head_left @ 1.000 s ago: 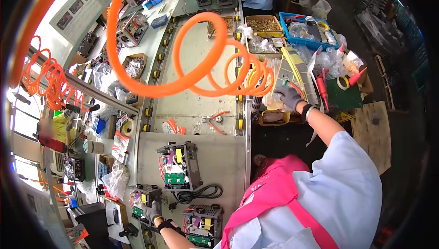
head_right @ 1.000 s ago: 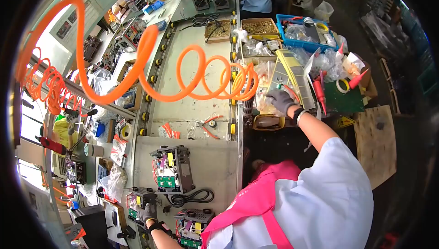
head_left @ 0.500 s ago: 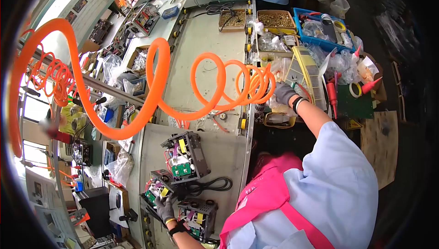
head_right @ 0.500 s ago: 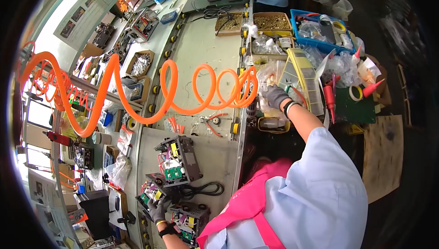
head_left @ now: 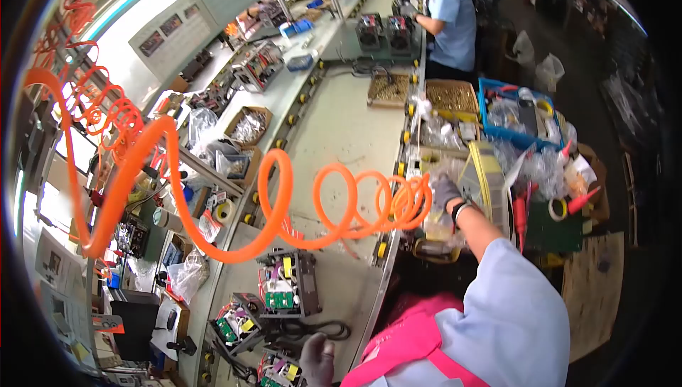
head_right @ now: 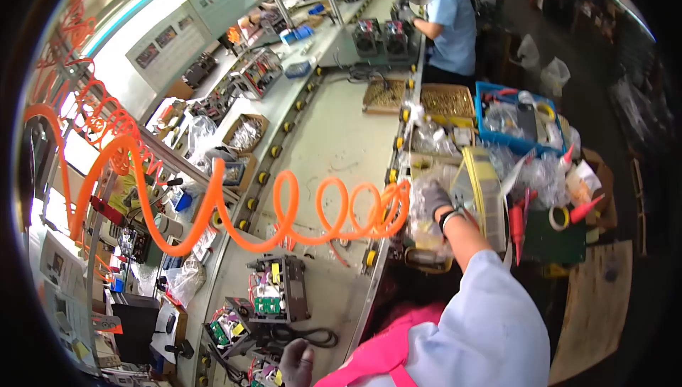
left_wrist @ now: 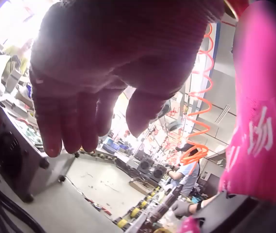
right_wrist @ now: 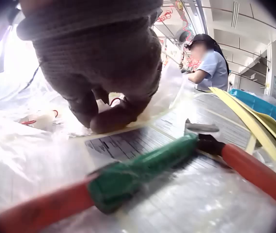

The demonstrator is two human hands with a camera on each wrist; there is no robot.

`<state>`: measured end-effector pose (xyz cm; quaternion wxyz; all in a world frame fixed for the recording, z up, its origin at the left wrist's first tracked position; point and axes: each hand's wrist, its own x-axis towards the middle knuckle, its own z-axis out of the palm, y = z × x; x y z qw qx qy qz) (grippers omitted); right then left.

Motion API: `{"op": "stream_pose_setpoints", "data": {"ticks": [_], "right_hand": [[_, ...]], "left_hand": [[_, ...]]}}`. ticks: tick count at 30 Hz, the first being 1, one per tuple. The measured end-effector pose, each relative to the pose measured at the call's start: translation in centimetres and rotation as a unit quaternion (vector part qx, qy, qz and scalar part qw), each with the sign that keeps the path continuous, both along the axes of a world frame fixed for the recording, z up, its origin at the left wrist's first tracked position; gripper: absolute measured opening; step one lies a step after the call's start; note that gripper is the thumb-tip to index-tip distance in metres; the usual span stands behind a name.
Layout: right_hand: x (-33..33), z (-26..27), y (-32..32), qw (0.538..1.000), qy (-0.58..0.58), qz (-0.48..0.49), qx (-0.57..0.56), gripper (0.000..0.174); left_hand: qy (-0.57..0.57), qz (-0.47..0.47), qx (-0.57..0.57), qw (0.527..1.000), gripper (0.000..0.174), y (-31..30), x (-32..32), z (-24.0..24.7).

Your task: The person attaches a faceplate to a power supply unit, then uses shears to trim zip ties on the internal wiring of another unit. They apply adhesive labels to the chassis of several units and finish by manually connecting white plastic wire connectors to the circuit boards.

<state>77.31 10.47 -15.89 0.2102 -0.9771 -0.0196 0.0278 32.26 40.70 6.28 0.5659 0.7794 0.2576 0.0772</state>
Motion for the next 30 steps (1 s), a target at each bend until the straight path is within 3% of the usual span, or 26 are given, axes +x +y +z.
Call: {"op": "stream_pose_setpoints", "data": {"ticks": [1, 3, 7, 8, 11, 12, 16, 19, 20, 23, 24, 27, 30], "right_hand": [[-0.6, 1.7, 1.1, 0.993, 0.033, -0.098, 0.063, 0.025], [-0.5, 1.2, 1.3, 0.986, 0.044, 0.069, -0.147, 0.026], [0.9, -1.7, 0.8, 0.982, 0.075, 0.082, -0.155, 0.027], [-0.6, 1.7, 1.5, 0.964, 0.098, 0.115, -0.218, 0.028], [-4.0, 7.9, 1.5, 0.979, 0.081, 0.125, -0.140, 0.026], [-3.7, 5.8, 0.7, 0.987, 0.013, 0.141, -0.077, 0.022], [-2.9, 2.9, -2.0, 0.981, -0.027, 0.144, 0.129, 0.021], [-3.1, 2.3, -2.4, 0.964, -0.109, 0.060, 0.237, 0.020], [-3.0, 2.0, -2.0, 0.938, -0.057, -0.046, 0.338, 0.017], [-3.0, 1.6, -2.5, 0.844, 0.044, -0.183, 0.502, 0.014], [-2.9, 1.1, -2.7, 0.874, 0.052, -0.166, 0.453, 0.015], [-3.1, -1.3, -2.9, 0.892, 0.032, -0.090, 0.442, 0.017], [-6.3, 2.9, -2.2, 0.913, -0.016, -0.008, 0.407, 0.021]], "left_hand": [[0.028, -0.017, 0.059, 0.998, 0.026, -0.9, 0.6, 0.7], [-0.017, -0.021, 0.061, 0.998, 0.025, -2.1, 1.0, -0.8], [0.043, -0.060, 0.063, 0.995, 0.030, -3.2, 0.4, -3.2], [0.053, -0.065, 0.046, 0.995, 0.030, -3.4, 0.3, -3.6], [0.063, -0.080, 0.016, 0.995, 0.031, -3.6, 0.2, -4.1], [0.054, -0.083, 0.022, 0.995, 0.031, -3.5, 0.2, -4.0], [0.020, -0.085, -0.001, 0.996, 0.030, -3.6, 0.3, -4.1], [0.009, -0.106, -0.031, 0.994, 0.028, -3.5, 0.5, -3.5], [0.010, -0.114, -0.039, 0.993, 0.028, -3.4, 0.7, -3.0], [0.011, -0.134, -0.061, 0.989, 0.027, -3.4, 1.0, -1.5], [0.008, -0.140, -0.065, 0.988, 0.026, -3.3, 1.0, -1.3], [-0.022, -0.150, -0.084, 0.985, 0.025, -2.9, 0.7, -1.6], [-0.035, -0.136, -0.194, 0.971, 0.029, -1.5, 1.3, -3.3]]}}
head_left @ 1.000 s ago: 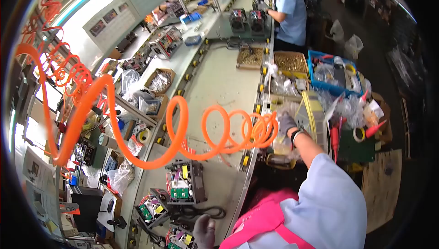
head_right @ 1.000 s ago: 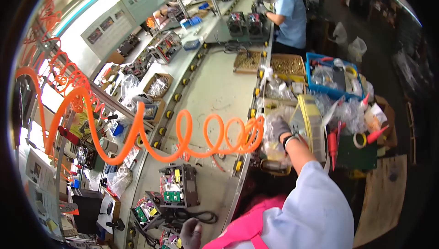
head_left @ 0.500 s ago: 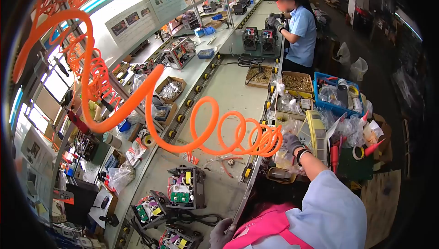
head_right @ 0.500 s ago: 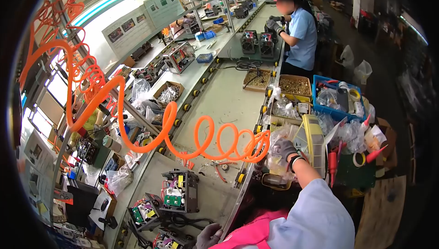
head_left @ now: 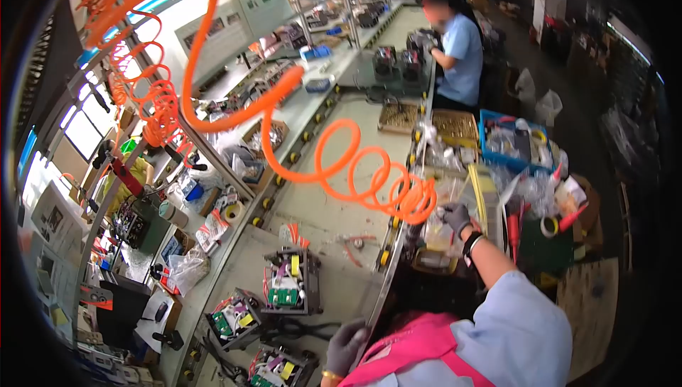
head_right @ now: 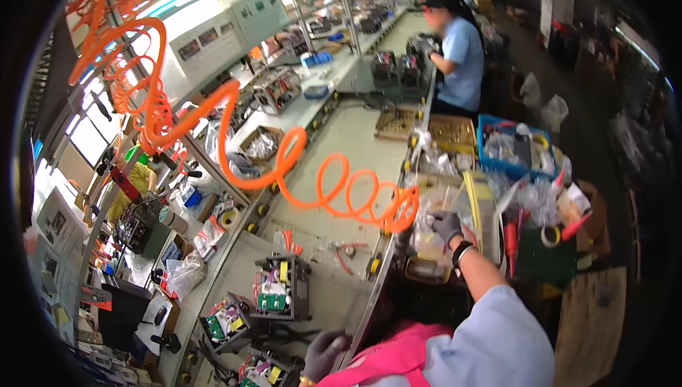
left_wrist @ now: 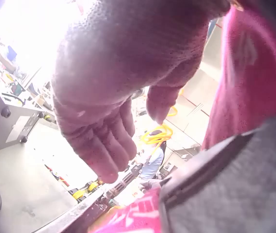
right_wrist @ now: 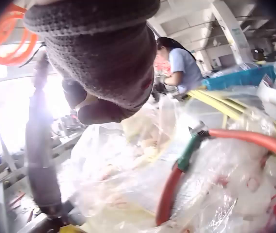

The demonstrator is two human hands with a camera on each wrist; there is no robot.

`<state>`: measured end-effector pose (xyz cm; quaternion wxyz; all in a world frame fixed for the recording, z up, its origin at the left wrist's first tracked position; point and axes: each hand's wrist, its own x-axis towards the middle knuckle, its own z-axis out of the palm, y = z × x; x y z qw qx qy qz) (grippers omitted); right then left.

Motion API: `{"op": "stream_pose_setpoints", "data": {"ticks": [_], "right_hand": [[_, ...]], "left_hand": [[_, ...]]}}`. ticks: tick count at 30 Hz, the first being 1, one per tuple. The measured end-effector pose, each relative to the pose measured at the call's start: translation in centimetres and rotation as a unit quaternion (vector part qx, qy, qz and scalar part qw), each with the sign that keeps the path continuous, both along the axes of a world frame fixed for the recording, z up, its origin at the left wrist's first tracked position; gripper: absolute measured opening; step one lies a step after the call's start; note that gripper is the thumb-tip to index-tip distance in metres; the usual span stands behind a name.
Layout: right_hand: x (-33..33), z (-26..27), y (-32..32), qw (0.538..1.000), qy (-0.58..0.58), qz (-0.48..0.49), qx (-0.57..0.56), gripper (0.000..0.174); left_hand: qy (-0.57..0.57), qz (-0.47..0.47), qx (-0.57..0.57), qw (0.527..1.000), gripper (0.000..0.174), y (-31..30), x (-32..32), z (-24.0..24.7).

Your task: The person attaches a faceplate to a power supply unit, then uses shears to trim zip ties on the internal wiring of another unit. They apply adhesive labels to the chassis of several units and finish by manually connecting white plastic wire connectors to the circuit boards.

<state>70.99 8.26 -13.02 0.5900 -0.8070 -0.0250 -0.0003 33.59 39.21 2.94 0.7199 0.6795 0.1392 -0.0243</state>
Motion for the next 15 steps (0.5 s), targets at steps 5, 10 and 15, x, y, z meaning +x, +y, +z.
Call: {"op": "stream_pose_setpoints", "data": {"ticks": [5, 10, 15], "right_hand": [[-13.2, 14.5, 4.5, 0.959, -0.178, 0.214, -0.048, 0.016], [-20.9, 14.9, 11.3, 0.834, -0.302, 0.455, -0.077, 0.023], [-19.4, 15.8, 10.6, 0.859, -0.172, 0.479, -0.042, 0.034]], "left_hand": [[0.098, 0.009, -0.385, 0.918, 0.052, -0.4, 4.7, 1.8], [0.195, -0.119, -0.508, 0.830, 0.040, -3.3, 9.2, 2.6], [0.122, -0.179, -0.524, 0.824, 0.035, -3.9, 10.6, -0.9]]}}
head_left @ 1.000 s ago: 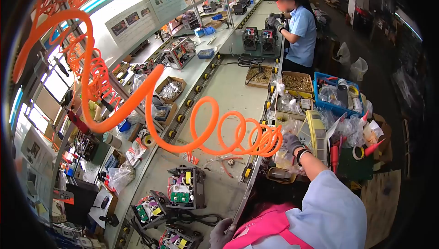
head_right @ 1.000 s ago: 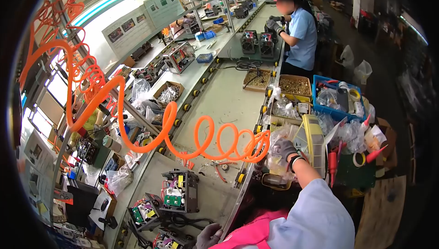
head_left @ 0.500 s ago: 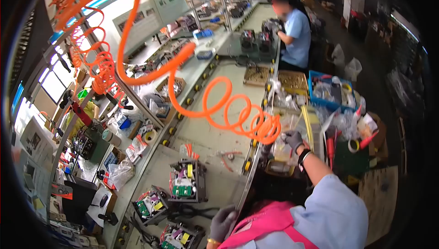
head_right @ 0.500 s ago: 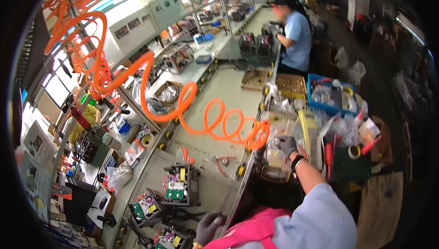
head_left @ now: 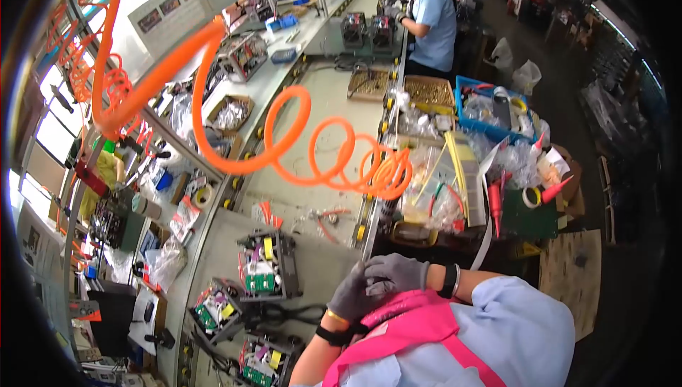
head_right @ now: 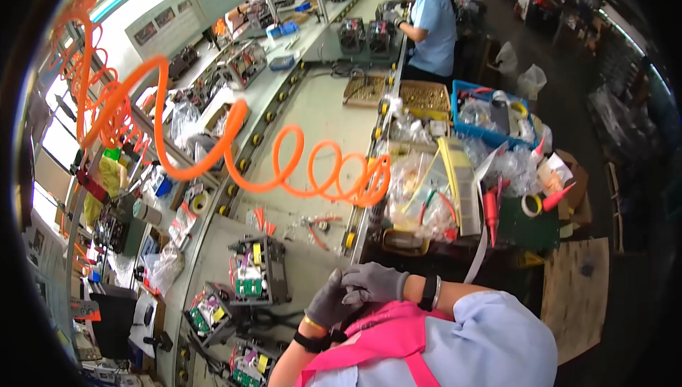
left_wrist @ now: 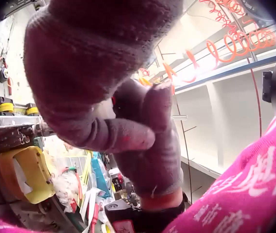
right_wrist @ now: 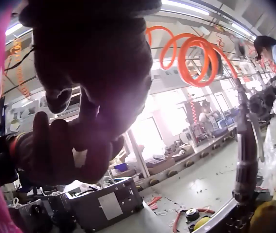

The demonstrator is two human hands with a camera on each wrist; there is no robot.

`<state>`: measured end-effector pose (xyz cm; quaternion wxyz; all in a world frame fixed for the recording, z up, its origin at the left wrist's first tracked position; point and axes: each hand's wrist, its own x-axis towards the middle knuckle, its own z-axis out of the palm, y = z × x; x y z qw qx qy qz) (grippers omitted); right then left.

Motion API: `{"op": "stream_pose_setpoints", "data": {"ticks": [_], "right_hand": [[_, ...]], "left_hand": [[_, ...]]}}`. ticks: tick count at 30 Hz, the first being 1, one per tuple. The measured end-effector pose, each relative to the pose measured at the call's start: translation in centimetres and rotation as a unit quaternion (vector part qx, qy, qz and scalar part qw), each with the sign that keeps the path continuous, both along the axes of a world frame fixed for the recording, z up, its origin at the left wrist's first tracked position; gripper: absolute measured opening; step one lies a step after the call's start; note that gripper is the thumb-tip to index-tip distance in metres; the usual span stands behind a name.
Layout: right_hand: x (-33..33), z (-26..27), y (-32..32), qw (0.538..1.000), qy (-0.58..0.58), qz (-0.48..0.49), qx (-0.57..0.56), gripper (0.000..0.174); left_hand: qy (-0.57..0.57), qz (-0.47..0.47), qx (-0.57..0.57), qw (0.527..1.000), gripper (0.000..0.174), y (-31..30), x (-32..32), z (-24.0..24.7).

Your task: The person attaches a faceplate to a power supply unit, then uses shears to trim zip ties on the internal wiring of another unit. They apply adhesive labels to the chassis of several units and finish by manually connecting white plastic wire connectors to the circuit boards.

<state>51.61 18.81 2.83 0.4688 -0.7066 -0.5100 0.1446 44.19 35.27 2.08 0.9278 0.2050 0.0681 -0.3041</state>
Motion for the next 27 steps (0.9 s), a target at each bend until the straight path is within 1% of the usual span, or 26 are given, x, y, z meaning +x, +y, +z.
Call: {"op": "stream_pose_setpoints", "data": {"ticks": [1, 2, 3, 4, 5, 6, 7, 8, 9, 10, 11, 13, 14, 15, 16, 17, 20, 21, 22, 24, 25, 26, 27], "right_hand": [[0.6, 0.6, -0.6, 1.000, 0.015, -0.021, 0.016, 0.027], [1.6, 0.7, -1.2, 0.998, 0.028, -0.037, 0.036, 0.024], [2.4, 0.8, -1.8, 0.996, 0.042, -0.053, 0.057, 0.021], [3.1, 0.9, -2.4, 0.993, 0.058, -0.067, 0.078, 0.018], [4.2, 1.2, -3.3, 0.988, 0.046, -0.126, 0.077, 0.011], [5.8, 0.3, -4.5, 0.977, 0.090, -0.167, 0.101, 0.012], [7.7, -1.5, -5.5, 0.955, 0.037, -0.268, 0.125, 0.011], [10.6, -5.8, -6.8, 0.918, 0.062, -0.353, 0.171, 0.009], [13.3, -8.4, -8.2, 0.882, 0.009, -0.462, 0.092, 0.009], [15.2, -7.5, -8.7, 0.868, -0.060, -0.492, -0.006, 0.014], [17.9, -11.1, -9.9, 0.860, -0.149, -0.474, -0.116, 0.025], [21.1, -16.6, -10.8, 0.850, -0.188, -0.411, -0.271, 0.036], [21.5, -16.3, -9.8, 0.836, -0.205, -0.376, -0.343, 0.041], [20.3, -11.6, -8.5, 0.808, -0.110, -0.315, -0.485, 0.051], [21.9, -15.4, -8.9, 0.807, -0.135, -0.314, -0.481, 0.043], [22.0, -16.0, -8.7, 0.806, -0.137, -0.310, -0.485, 0.042], [22.3, -16.8, -8.7, 0.818, -0.144, -0.338, -0.442, 0.039], [22.4, -17.0, -8.9, 0.826, -0.148, -0.356, -0.411, 0.038], [22.3, -17.0, -9.1, 0.835, -0.151, -0.376, -0.372, 0.036], [22.1, -16.8, -9.6, 0.849, -0.159, -0.435, -0.253, 0.034], [21.8, -16.5, -9.7, 0.850, -0.160, -0.464, -0.192, 0.033], [21.5, -16.1, -9.7, 0.845, -0.152, -0.494, -0.138, 0.032], [20.9, -15.1, -9.6, 0.837, -0.138, -0.523, -0.082, 0.022]], "left_hand": [[0.030, 0.011, -0.008, 0.999, 0.035, 0.2, 0.2, -1.1], [0.062, 0.024, -0.016, 0.998, 0.036, 0.4, 0.4, -1.3], [0.044, 0.045, 0.044, 0.997, 0.032, 0.0, 0.6, -0.8], [0.027, 0.036, 0.103, 0.994, 0.029, 0.3, 1.1, -1.4], [0.040, 0.049, 0.146, 0.987, 0.028, 0.4, 1.2, -1.2], [0.053, 0.063, 0.189, 0.979, 0.026, 0.5, 1.2, -0.7], [0.054, 0.059, 0.190, 0.978, 0.025, 0.9, 1.0, -0.4], [0.055, 0.057, 0.192, 0.978, 0.024, 1.5, 0.8, 0.0], [0.057, 0.054, 0.192, 0.978, 0.024, 1.9, 0.4, 0.2], [0.062, 0.078, 0.213, 0.972, 0.024, 2.1, 0.0, 0.4], [0.067, 0.103, 0.233, 0.965, 0.025, 2.2, -0.5, 0.5], [0.061, 0.137, 0.251, 0.956, 0.029, 2.7, -1.6, 0.4], [0.073, 0.156, 0.259, 0.950, 0.027, 3.1, -2.3, 0.3], [0.085, 0.175, 0.268, 0.944, 0.026, 3.5, -3.0, 0.4], [0.097, 0.194, 0.277, 0.936, 0.024, 3.9, -3.6, 0.5], [0.082, 0.193, 0.288, 0.934, 0.023, 4.2, -3.9, 1.5], [0.117, 0.266, 0.243, 0.926, 0.024, 4.6, -5.1, 1.8], [0.109, 0.278, 0.161, 0.941, 0.026, 5.3, -5.8, 1.2], [0.115, 0.285, 0.152, 0.939, 0.025, 5.6, -6.5, 0.8], [0.122, 0.299, 0.137, 0.936, 0.025, 6.2, -7.4, 0.6], [0.103, 0.300, 0.111, 0.942, 0.027, 6.5, -8.2, -0.3], [0.104, 0.301, 0.128, 0.939, 0.026, 6.7, -8.5, -0.1], [0.104, 0.301, 0.145, 0.937, 0.026, 6.7, -8.8, 0.1]]}}
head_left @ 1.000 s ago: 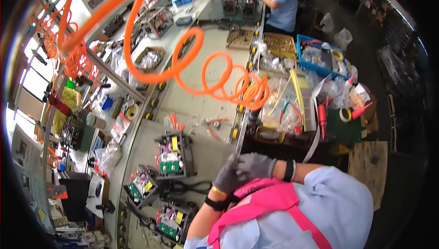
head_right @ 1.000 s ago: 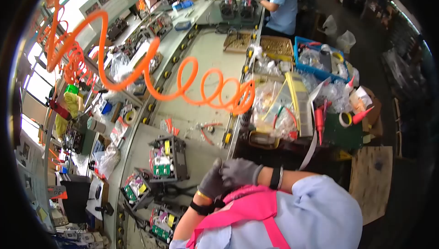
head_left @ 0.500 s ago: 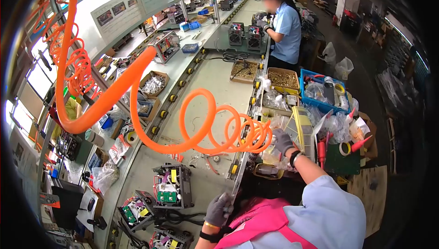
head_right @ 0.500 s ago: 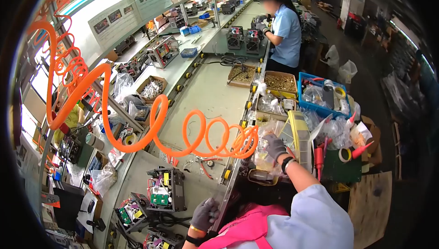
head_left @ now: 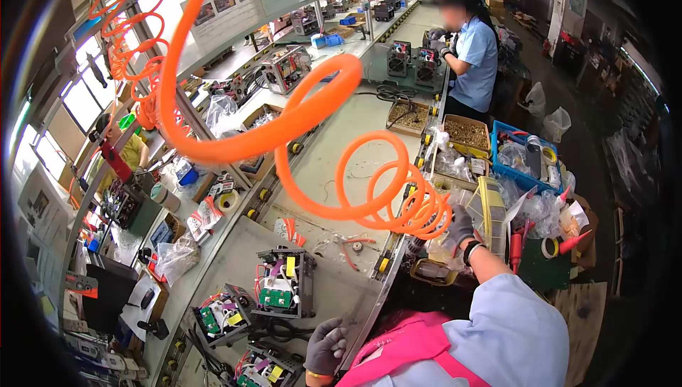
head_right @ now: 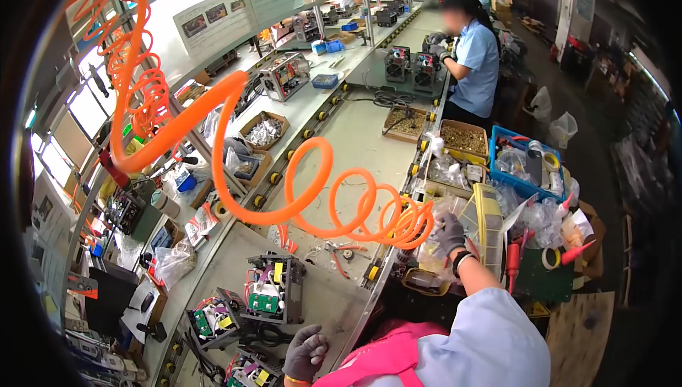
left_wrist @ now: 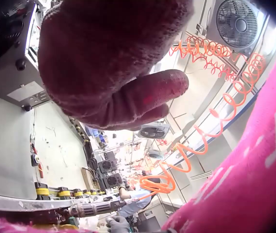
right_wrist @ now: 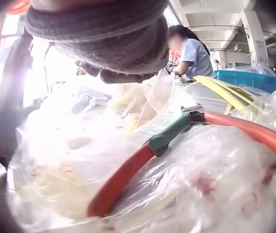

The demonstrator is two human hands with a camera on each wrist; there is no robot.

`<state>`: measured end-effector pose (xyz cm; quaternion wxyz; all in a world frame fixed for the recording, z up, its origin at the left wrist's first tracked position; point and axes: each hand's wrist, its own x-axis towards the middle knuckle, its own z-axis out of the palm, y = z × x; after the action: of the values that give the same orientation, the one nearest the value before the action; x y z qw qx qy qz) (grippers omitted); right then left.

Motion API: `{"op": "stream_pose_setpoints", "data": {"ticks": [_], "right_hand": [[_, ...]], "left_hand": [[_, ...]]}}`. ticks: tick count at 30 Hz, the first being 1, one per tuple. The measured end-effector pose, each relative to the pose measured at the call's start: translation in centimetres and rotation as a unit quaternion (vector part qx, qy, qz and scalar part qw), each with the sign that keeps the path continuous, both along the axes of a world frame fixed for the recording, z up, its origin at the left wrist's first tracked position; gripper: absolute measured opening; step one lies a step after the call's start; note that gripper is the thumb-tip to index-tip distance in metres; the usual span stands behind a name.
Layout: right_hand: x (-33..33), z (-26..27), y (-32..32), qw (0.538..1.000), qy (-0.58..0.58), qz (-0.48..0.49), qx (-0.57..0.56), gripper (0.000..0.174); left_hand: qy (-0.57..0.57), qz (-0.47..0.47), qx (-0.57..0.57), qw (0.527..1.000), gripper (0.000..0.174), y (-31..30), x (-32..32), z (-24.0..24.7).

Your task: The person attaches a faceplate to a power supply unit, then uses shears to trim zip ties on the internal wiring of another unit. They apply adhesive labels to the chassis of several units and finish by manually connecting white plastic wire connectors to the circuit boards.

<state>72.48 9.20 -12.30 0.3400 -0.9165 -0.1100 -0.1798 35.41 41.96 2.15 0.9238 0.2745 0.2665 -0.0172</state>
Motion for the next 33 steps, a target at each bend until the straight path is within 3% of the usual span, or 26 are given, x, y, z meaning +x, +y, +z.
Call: {"op": "stream_pose_setpoints", "data": {"ticks": [3, 5, 8, 9, 11, 13, 16, 18, 19, 21, 24, 25, 27, 28, 33], "right_hand": [[-4.8, 3.4, -0.1, 0.988, 0.065, -0.042, 0.133, 0.014], [-8.1, 2.0, -1.1, 0.981, 0.091, 0.031, 0.171, 0.015], [-16.5, 11.9, 3.8, 0.962, 0.104, 0.216, 0.128, 0.020], [-18.1, 13.7, 5.6, 0.945, 0.112, 0.294, 0.093, 0.020], [-21.4, 15.2, 10.7, 0.898, 0.182, 0.379, 0.127, 0.019], [-24.5, 18.1, 15.9, 0.833, 0.141, 0.521, 0.121, 0.020], [-28.6, 19.0, 22.1, 0.751, -0.013, 0.660, -0.020, 0.021], [-31.2, 19.0, 24.4, 0.744, -0.024, 0.664, -0.073, 0.029], [-32.2, 19.7, 25.6, 0.715, 0.060, 0.697, 0.005, 0.034], [-34.1, 19.0, 26.8, 0.684, 0.157, 0.711, -0.044, 0.040], [-37.3, 17.9, 28.9, 0.614, 0.165, 0.771, -0.027, 0.038], [-38.2, 18.4, 29.8, 0.583, 0.265, 0.767, -0.037, 0.031], [-39.6, 16.3, 31.0, 0.594, 0.332, 0.731, 0.056, 0.027], [-40.5, 14.6, 31.6, 0.632, 0.280, 0.721, 0.053, 0.027], [-45.0, 12.3, 36.5, 0.619, 0.139, 0.772, -0.027, 0.037]], "left_hand": [[0.019, -0.006, 0.085, 0.996, 0.024, 0.3, -1.1, 0.5], [0.025, -0.022, 0.142, 0.989, 0.022, 0.7, -1.9, 1.0], [0.032, -0.070, 0.211, 0.974, 0.024, 1.2, -2.8, 2.0], [0.043, -0.092, 0.237, 0.966, 0.027, 1.2, -2.8, 2.4], [0.041, -0.122, 0.306, 0.943, 0.036, 1.3, -3.8, 0.8], [-0.030, -0.105, 0.309, 0.945, 0.035, 0.9, -4.2, 1.6], [0.019, -0.083, 0.249, 0.965, 0.032, 1.3, -6.8, 3.4], [0.031, -0.052, 0.230, 0.971, 0.029, 2.0, -9.9, 3.1], [0.031, -0.035, 0.223, 0.974, 0.027, 2.5, -11.4, 3.5], [0.056, 0.012, 0.229, 0.972, 0.025, 2.6, -14.7, 3.6], [0.090, 0.092, 0.213, 0.969, 0.020, 2.2, -19.4, 3.1], [0.097, 0.131, 0.207, 0.965, 0.019, 1.9, -21.0, 2.6], [0.156, 0.235, 0.229, 0.932, 0.012, 1.8, -23.8, 2.3], [0.174, 0.276, 0.234, 0.916, 0.012, 1.7, -25.4, 1.8], [0.246, 0.380, 0.252, 0.855, 0.012, 3.1, -29.8, -0.2]]}}
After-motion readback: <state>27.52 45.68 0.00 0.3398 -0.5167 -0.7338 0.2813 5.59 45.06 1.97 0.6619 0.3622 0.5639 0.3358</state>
